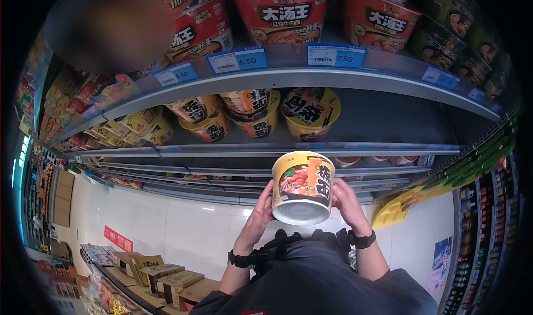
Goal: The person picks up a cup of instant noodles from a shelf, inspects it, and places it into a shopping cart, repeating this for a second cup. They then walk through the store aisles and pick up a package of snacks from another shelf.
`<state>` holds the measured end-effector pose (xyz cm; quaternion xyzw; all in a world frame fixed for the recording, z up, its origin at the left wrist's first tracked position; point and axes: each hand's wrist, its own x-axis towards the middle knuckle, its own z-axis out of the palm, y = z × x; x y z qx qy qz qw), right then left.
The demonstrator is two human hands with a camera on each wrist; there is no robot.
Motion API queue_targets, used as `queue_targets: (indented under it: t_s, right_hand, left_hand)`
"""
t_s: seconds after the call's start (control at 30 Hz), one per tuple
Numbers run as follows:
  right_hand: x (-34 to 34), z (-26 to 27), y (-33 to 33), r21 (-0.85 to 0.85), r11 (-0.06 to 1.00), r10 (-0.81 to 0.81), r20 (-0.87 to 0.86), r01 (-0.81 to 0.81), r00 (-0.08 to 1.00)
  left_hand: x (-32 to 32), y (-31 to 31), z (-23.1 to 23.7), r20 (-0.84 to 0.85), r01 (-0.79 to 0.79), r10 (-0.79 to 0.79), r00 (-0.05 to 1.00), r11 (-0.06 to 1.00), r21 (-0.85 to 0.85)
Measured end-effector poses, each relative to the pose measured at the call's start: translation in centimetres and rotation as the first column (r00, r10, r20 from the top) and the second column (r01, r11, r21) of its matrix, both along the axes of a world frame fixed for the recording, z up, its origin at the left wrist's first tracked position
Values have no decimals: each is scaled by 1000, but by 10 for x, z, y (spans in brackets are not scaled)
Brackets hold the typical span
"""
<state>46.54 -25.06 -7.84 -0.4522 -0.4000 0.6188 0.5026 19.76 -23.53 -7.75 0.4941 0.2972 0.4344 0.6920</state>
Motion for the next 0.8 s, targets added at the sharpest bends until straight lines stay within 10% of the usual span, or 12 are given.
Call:
queue_targets:
  t_s: [0.13,0.47,0.8]
  right_hand:
    - [1,4,0,92,992,-63,-213,84,975]
    - [-2,7,-1,211,974,-50,-133,77,990]
    - [10,43,7,439,896,-62,-23,66,998]
  left_hand:
    - [9,-1,4,89,75,-76,993,997,10]
    - [26,-2,-17,182,-2,9,983,999,-40]
    - [24,23,9,-243,65,7,970,956,288]
